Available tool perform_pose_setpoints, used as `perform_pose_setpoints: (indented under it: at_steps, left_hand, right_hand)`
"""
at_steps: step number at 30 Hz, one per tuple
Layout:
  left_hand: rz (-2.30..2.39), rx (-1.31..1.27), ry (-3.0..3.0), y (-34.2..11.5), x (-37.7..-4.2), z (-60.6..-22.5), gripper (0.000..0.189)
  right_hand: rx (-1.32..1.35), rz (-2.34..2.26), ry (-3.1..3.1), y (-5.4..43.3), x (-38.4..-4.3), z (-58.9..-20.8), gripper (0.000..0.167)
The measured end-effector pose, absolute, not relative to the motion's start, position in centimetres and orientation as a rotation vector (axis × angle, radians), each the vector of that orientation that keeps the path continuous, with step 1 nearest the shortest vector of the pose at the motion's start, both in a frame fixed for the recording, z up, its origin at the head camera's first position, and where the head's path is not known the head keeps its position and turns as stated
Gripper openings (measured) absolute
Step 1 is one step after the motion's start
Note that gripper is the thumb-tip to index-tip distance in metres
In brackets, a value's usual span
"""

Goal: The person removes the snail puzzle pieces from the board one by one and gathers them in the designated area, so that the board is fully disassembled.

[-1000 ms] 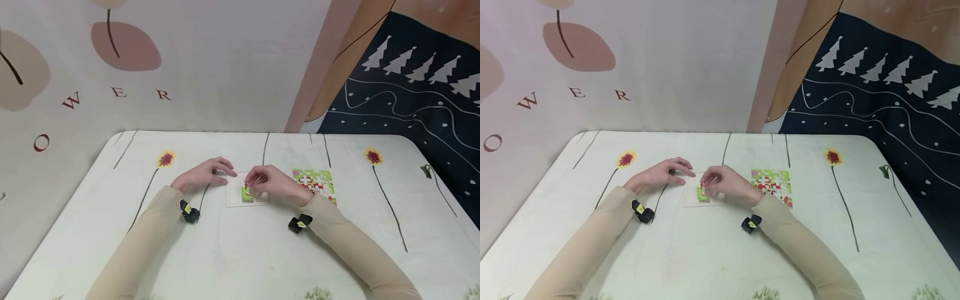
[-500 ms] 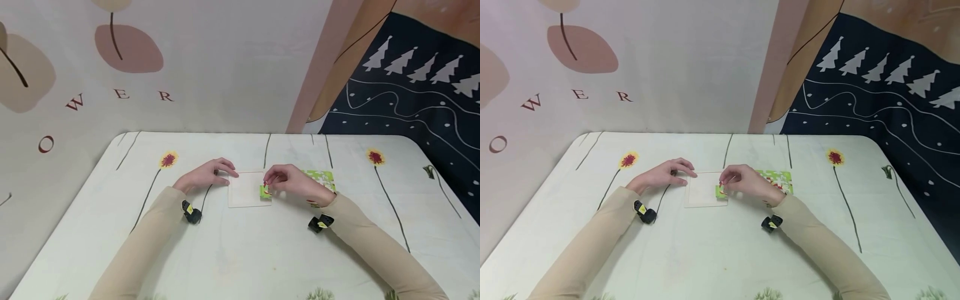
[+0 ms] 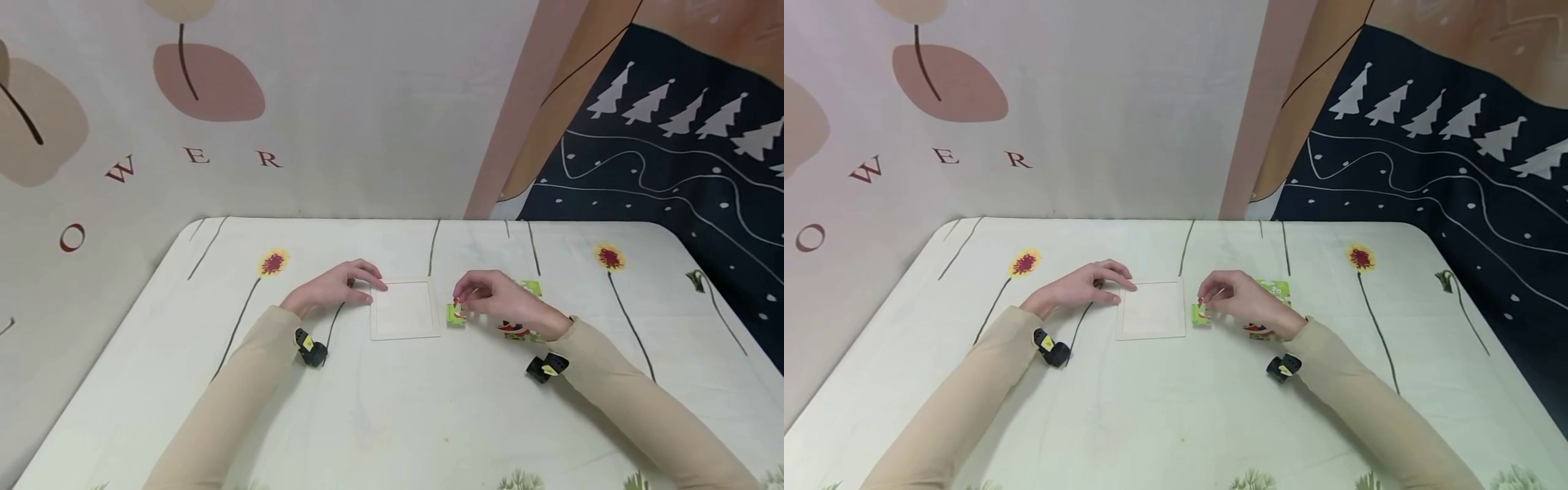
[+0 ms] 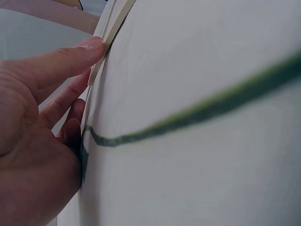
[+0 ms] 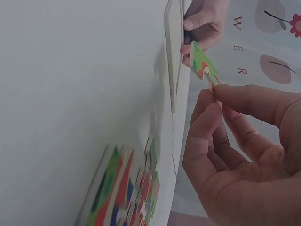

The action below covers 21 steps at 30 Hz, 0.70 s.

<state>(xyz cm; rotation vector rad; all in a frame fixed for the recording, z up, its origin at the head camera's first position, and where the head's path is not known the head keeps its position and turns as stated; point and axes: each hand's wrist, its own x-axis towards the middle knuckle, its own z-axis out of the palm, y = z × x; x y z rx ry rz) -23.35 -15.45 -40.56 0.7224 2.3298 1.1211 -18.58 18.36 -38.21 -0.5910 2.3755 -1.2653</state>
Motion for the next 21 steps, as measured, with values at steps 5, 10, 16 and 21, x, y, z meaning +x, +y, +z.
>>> perform_pose_setpoints:
  at_steps: [5, 10, 16, 21]
  left_hand:
    - [1.122, 0.721, 2.326, -15.4, -23.4, -40.7, 0.030]
    - [1.124, 0.723, 2.330, -15.5, -23.3, -40.7, 0.030]
    - [1.122, 0.704, 2.329, -15.5, -23.2, -40.5, 0.030]
    - [1.128, 0.705, 2.321, -15.4, -23.2, -40.4, 0.030]
  right_hand:
    - [-0.559, -1.245, 2.392, 19.4, -18.3, -38.2, 0.018]
    - [-0.558, -1.238, 2.397, 20.4, -18.0, -38.3, 0.018]
    - [-0.536, -1.210, 2.414, 21.2, -17.8, -38.2, 0.017]
    - [-0.531, -1.196, 2.420, 21.8, -17.5, -38.3, 0.017]
